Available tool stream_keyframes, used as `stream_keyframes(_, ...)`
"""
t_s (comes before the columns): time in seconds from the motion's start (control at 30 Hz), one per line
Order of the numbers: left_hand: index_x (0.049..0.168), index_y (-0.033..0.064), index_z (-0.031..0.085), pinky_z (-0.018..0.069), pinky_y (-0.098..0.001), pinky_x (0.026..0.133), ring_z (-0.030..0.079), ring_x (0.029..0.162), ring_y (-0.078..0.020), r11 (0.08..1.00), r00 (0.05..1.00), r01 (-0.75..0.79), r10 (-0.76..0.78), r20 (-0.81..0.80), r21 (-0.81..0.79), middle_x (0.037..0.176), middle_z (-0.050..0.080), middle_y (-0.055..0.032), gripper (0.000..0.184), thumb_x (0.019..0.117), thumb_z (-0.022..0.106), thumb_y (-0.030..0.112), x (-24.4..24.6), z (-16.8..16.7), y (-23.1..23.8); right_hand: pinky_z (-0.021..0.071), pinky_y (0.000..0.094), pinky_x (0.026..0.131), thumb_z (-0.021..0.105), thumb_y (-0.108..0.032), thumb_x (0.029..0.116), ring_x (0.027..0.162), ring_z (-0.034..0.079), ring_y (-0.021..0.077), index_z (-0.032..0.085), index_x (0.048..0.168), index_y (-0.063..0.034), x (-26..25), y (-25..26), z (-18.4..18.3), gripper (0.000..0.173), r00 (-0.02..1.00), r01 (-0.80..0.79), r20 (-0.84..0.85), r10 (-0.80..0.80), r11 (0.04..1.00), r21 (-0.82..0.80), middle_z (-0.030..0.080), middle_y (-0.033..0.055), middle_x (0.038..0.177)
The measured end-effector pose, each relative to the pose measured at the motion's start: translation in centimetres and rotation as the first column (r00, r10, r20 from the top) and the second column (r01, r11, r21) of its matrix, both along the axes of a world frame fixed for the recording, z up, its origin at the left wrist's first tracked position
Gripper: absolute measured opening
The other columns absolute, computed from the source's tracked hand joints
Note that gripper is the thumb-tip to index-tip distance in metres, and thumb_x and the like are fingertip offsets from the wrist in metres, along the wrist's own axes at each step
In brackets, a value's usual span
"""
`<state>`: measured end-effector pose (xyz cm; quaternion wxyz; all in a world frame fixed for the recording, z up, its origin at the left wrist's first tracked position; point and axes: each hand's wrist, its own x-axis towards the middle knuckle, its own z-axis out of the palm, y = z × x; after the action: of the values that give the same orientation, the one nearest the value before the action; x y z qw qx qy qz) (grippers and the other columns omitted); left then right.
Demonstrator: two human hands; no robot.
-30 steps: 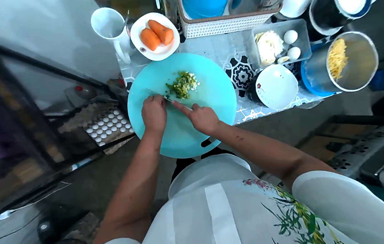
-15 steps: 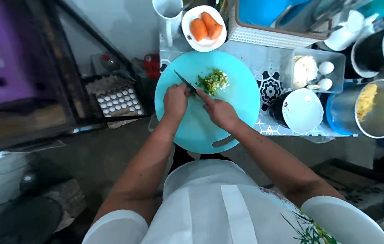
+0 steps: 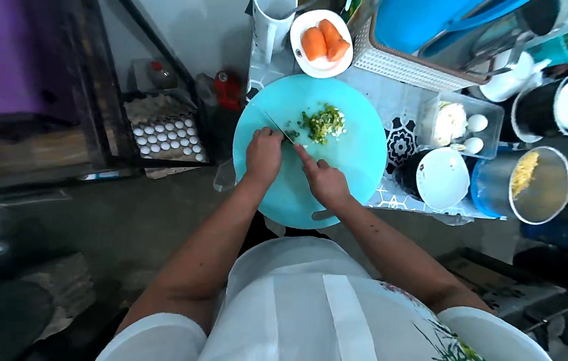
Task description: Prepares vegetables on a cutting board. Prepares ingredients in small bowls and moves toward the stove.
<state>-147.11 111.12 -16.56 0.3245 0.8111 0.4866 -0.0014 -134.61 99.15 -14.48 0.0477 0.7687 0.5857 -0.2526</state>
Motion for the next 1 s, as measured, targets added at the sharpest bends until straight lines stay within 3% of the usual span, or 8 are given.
stream_keyframes(0.2, 0.109, 0.0014, 0.072, 0.0533, -0.0573, 0.092, 0.064, 0.113, -0.0422, 0.999, 0.999, -0.032, 0.032, 0.014, 0.018, 0.111, 0.069, -0.0220, 0.021, 0.1034, 0.058, 0.015, -0.7, 0.5, 0.6, 0.0558, 0.0497, 0.057, 0.050, -0.025, 0.1091, 0.066, 0.066, 0.0352, 0.027, 0.164, -0.0352, -0.2, 0.5, 1.6, 0.060, 0.999, 0.003, -0.045, -0.001, 0.999, 0.043, 0.064, 0.0206, 0.097)
stream_keyframes(0.3, 0.110, -0.0023, 0.071, 0.0546, -0.0573, 0.091, 0.064, 0.113, -0.0442, 0.995, 1.000, 0.006, -0.008, 0.018, 0.099, 0.113, 0.068, -0.0251, 0.022, 0.1046, 0.056, 0.013, -0.8, -0.5, -0.3, 0.0565, 0.0488, 0.062, 0.048, -0.018, 0.1083, 0.070, 0.068, 0.0366, 0.018, 0.164, -0.0410, -0.7, -0.2, 0.5, 0.068, 1.000, -0.007, 0.002, 0.007, 0.997, -0.078, 0.064, 0.0236, 0.105)
stream_keyframes(0.43, 0.114, -0.0041, 0.072, 0.0541, -0.0567, 0.093, 0.062, 0.116, -0.0456, 0.989, 0.998, 0.034, -0.041, 0.043, 0.143, 0.118, 0.067, -0.0263, 0.021, 0.1018, 0.056, 0.003, -1.0, -0.3, -1.3, 0.0560, 0.0518, 0.060, 0.051, -0.028, 0.1092, 0.071, 0.068, 0.0366, 0.029, 0.163, -0.0333, 0.2, 0.9, 0.6, 0.058, 0.990, 0.006, -0.144, 0.003, 0.998, 0.065, 0.068, 0.0185, 0.092)
stream_keyframes(0.6, 0.107, -0.0055, 0.071, 0.0537, -0.0585, 0.093, 0.066, 0.110, -0.0441, 0.996, 1.000, -0.012, 0.014, -0.022, 0.084, 0.110, 0.068, -0.0270, 0.019, 0.1021, 0.057, 0.006, -0.9, 0.4, -0.6, 0.0566, 0.0492, 0.062, 0.048, -0.019, 0.1086, 0.071, 0.068, 0.0360, 0.019, 0.164, -0.0430, -1.1, 0.3, 0.9, 0.067, 0.998, -0.013, -0.069, 0.007, 0.996, -0.088, 0.064, 0.0220, 0.107)
stream_keyframes(0.67, 0.105, -0.0049, 0.070, 0.0538, -0.0594, 0.091, 0.065, 0.109, -0.0453, 0.996, 1.000, -0.013, 0.014, -0.006, 0.084, 0.108, 0.068, -0.0268, 0.018, 0.1027, 0.057, 0.007, -1.1, 0.3, -0.6, 0.0566, 0.0506, 0.064, 0.047, -0.020, 0.1095, 0.075, 0.068, 0.0369, 0.019, 0.163, -0.0447, -0.8, 0.6, 0.2, 0.066, 0.994, -0.007, -0.110, -0.003, 0.996, -0.094, 0.065, 0.0213, 0.106)
stream_keyframes(0.8, 0.108, -0.0029, 0.072, 0.0523, -0.0577, 0.095, 0.065, 0.112, -0.0435, 0.998, 0.999, -0.015, 0.012, 0.048, 0.061, 0.109, 0.070, -0.0246, 0.020, 0.1033, 0.057, 0.009, -0.8, 0.3, 0.1, 0.0569, 0.0573, 0.066, 0.050, -0.027, 0.1095, 0.076, 0.070, 0.0385, 0.032, 0.162, -0.0312, 1.5, 1.8, 0.7, 0.056, 0.944, 0.061, -0.328, -0.038, 0.996, 0.061, 0.071, 0.0172, 0.089)
stream_keyframes(0.87, 0.108, -0.0019, 0.073, 0.0529, -0.0563, 0.095, 0.066, 0.111, -0.0422, 0.998, 0.996, -0.019, 0.013, 0.086, 0.065, 0.109, 0.070, -0.0236, 0.021, 0.1038, 0.058, 0.012, -0.3, 0.0, 0.6, 0.0568, 0.0559, 0.065, 0.051, -0.026, 0.1093, 0.075, 0.069, 0.0374, 0.031, 0.163, -0.0280, 2.2, 1.6, 1.3, 0.057, 0.949, 0.092, -0.310, -0.056, 0.991, 0.100, 0.070, 0.0169, 0.088)
stream_keyframes(1.0, 0.107, -0.0014, 0.072, 0.0532, -0.0571, 0.093, 0.066, 0.110, -0.0415, 0.998, 0.998, -0.027, 0.023, 0.056, 0.060, 0.107, 0.069, -0.0234, 0.020, 0.1017, 0.063, 0.016, 0.2, 0.1, 0.9, 0.0555, 0.0496, 0.060, 0.050, -0.028, 0.1093, 0.070, 0.067, 0.0340, 0.028, 0.163, -0.0346, 1.4, 0.1, 2.3, 0.059, 0.990, 0.043, -0.135, -0.032, 0.996, 0.077, 0.066, 0.0165, 0.092)
